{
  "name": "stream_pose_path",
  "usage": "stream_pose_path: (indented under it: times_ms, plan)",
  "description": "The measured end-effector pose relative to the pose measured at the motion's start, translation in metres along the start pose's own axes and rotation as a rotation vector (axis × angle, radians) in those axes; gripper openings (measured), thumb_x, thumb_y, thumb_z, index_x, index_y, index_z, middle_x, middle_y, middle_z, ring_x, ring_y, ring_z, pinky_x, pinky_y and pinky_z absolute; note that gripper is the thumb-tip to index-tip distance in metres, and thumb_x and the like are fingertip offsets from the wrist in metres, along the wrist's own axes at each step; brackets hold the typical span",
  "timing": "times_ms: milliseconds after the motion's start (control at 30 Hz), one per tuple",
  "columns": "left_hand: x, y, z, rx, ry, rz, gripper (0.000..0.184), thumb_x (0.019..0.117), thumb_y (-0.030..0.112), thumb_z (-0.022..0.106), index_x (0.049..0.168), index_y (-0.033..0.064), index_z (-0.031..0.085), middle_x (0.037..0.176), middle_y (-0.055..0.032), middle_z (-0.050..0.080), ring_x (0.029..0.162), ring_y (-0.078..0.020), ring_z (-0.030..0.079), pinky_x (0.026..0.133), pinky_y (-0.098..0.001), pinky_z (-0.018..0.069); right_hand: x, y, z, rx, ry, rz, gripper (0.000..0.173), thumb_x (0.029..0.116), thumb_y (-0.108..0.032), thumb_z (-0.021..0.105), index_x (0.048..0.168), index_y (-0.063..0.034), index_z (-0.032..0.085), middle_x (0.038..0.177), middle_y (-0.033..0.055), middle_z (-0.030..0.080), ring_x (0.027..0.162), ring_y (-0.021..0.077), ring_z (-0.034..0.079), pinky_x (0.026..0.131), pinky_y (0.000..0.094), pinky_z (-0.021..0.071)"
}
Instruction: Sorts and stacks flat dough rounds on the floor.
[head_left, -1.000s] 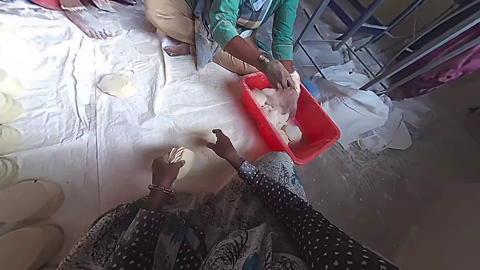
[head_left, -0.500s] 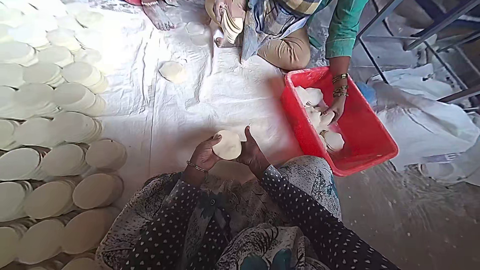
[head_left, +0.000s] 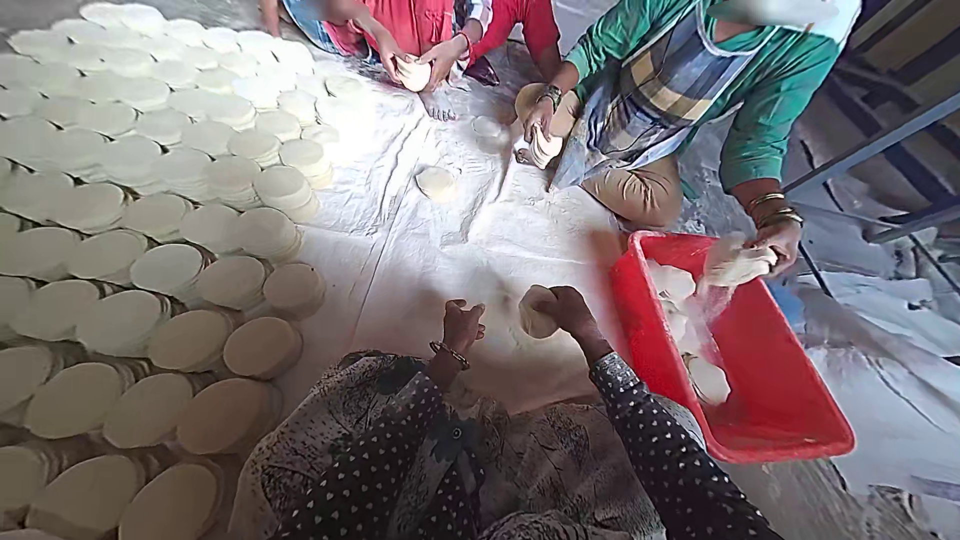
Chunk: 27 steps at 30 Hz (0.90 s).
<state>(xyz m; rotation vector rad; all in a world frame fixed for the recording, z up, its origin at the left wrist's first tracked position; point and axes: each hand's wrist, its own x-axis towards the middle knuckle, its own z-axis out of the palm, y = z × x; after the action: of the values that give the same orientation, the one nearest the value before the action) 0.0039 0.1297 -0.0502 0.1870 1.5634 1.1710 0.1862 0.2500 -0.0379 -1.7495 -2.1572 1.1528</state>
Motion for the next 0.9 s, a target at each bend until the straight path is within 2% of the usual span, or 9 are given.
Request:
stream_pose_path:
  times_ms: [67, 133, 267, 400, 533, 600, 733, 867, 900]
  plan:
    - [0.0, 0.0, 0.0, 0.026, -0.028, -0.004, 0.053, 0.1049, 0.016, 0.059, 0.148, -0.0022, 0.034, 0.118, -0.0251, 0.058, 0.082, -0.0252, 0.065, 0.071, -0.0354, 0.0557, 0.018, -0.007, -0.008, -0.091, -0.021, -0.029, 0.028, 0.0902, -0.019, 0.08, 0.097, 0.0066, 0.069, 0.09, 0.0238, 0.069, 0.084, 0.0358, 0.067, 0.08, 0.0575, 0.0525]
    - [0.005, -0.005, 0.0, 0.208, -0.097, 0.04, 0.048, 0.1047, 0.018, 0.059, 0.144, -0.0038, 0.042, 0.119, -0.0243, 0.061, 0.094, -0.0271, 0.067, 0.082, -0.0388, 0.0558, 0.049, -0.017, -0.009, -0.018, -0.066, -0.028, 0.026, 0.0918, -0.017, 0.078, 0.098, 0.007, 0.069, 0.087, 0.0201, 0.069, 0.077, 0.028, 0.065, 0.075, 0.05, 0.0539]
    - [0.01, -0.009, -0.002, 0.7, -0.288, 0.19, 0.051, 0.1028, 0.027, 0.06, 0.142, -0.0041, 0.05, 0.13, -0.0256, 0.061, 0.118, -0.0353, 0.062, 0.104, -0.0494, 0.0475, 0.13, -0.069, 0.013, 0.174, -0.113, 0.004, 0.032, 0.0927, -0.017, 0.077, 0.111, 0.0068, 0.068, 0.099, 0.0218, 0.069, 0.084, 0.028, 0.068, 0.08, 0.0488, 0.0568]
    - [0.011, -0.007, 0.005, 0.735, -0.356, 0.197, 0.05, 0.1035, 0.029, 0.06, 0.142, -0.0022, 0.049, 0.128, -0.0234, 0.06, 0.113, -0.0332, 0.061, 0.099, -0.0469, 0.0484, 0.215, -0.158, 0.047, 0.416, -0.096, -0.04, 0.045, 0.0932, -0.021, 0.077, 0.126, 0.0043, 0.061, 0.112, 0.021, 0.068, 0.094, 0.0277, 0.069, 0.084, 0.0459, 0.0591]
    - [0.01, -0.004, 0.013, 0.658, -0.359, 0.201, 0.053, 0.1028, 0.027, 0.059, 0.146, -0.0009, 0.045, 0.127, -0.021, 0.061, 0.112, -0.0305, 0.063, 0.096, -0.0436, 0.0507, 0.294, -0.229, 0.081, 0.774, -0.034, -0.109, 0.038, 0.0967, -0.014, 0.071, 0.13, 0.0014, 0.06, 0.115, 0.0209, 0.067, 0.097, 0.0285, 0.07, 0.082, 0.0441, 0.061]
    - [0.01, -0.006, 0.016, 0.63, -0.343, 0.204, 0.056, 0.101, 0.026, 0.06, 0.146, -0.0015, 0.043, 0.12, -0.0203, 0.064, 0.107, -0.0304, 0.064, 0.093, -0.0444, 0.0523, 0.327, -0.231, 0.103, 0.862, 0.029, -0.096, 0.036, 0.0985, -0.016, 0.07, 0.128, 0.0024, 0.061, 0.114, 0.0217, 0.067, 0.096, 0.029, 0.07, 0.08, 0.0438, 0.0616]
    - [0.004, -0.011, 0.017, 0.603, -0.317, 0.158, 0.063, 0.0994, 0.025, 0.061, 0.15, -0.0024, 0.036, 0.118, -0.0197, 0.064, 0.108, -0.0309, 0.064, 0.097, -0.0462, 0.0511, 0.352, -0.207, 0.136, 0.683, 0.151, 0.051, 0.043, 0.0936, -0.025, 0.077, 0.12, 0.0059, 0.063, 0.113, 0.0227, 0.068, 0.093, 0.0297, 0.072, 0.081, 0.044, 0.0616]
    - [-0.002, -0.025, 0.02, 0.591, -0.278, 0.239, 0.067, 0.0984, 0.023, 0.063, 0.152, -0.0049, 0.034, 0.117, -0.0192, 0.066, 0.107, -0.0308, 0.066, 0.097, -0.0465, 0.0518, 0.333, -0.212, 0.122, 0.519, 0.147, 0.07, 0.026, 0.0985, -0.018, 0.065, 0.111, 0.0046, 0.067, 0.112, 0.0216, 0.07, 0.098, 0.0303, 0.071, 0.083, 0.0471, 0.0588]
    - [0.0, -0.029, 0.02, 0.598, -0.259, 0.276, 0.066, 0.0982, 0.022, 0.063, 0.151, -0.0057, 0.035, 0.115, -0.0193, 0.066, 0.104, -0.0308, 0.066, 0.095, -0.0463, 0.0529, 0.319, -0.214, 0.113, 0.432, 0.143, 0.055, 0.028, 0.099, -0.019, 0.064, 0.115, 0.0041, 0.066, 0.115, 0.0223, 0.069, 0.103, 0.0319, 0.07, 0.086, 0.0491, 0.0572]
